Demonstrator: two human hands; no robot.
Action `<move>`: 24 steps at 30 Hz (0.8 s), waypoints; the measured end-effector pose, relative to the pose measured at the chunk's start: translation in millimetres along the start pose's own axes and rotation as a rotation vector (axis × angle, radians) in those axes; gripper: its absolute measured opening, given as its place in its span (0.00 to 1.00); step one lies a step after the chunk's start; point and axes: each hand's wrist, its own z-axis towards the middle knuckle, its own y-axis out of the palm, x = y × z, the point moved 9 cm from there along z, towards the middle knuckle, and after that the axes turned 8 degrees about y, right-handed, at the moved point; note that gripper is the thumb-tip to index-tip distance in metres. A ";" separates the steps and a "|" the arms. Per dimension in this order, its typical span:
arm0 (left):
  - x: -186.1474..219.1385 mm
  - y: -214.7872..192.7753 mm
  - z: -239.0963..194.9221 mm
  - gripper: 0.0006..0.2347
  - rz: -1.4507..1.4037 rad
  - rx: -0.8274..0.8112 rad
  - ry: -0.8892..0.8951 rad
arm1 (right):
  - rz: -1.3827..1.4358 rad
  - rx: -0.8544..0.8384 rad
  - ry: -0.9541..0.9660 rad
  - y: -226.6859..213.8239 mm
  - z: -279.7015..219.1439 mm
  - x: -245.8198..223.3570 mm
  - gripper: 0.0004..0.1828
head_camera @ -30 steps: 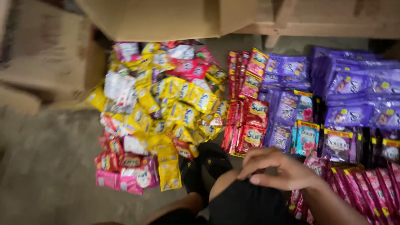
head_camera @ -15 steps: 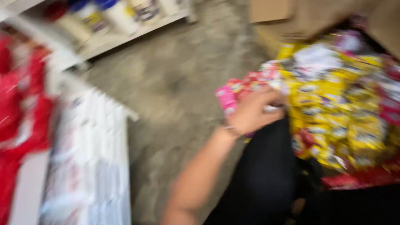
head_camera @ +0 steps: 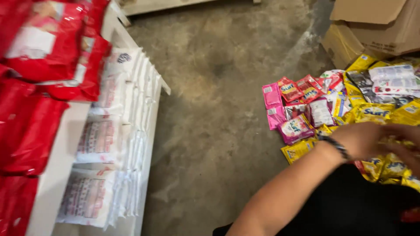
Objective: Organizing and stacking various brands of laundry detergent sachets into piles on the floor.
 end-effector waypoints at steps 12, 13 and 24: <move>-273.9 113.7 -348.4 0.18 -0.020 -0.109 -1.032 | -0.507 -0.468 0.361 64.1 -6.2 60.7 0.33; -284.1 118.9 -371.8 0.17 0.063 -0.122 -1.084 | -0.490 -0.460 0.345 62.0 0.1 54.8 0.33; -266.9 51.9 -307.8 0.12 0.026 0.189 -1.119 | -0.452 -0.311 0.177 184.4 139.7 121.4 0.24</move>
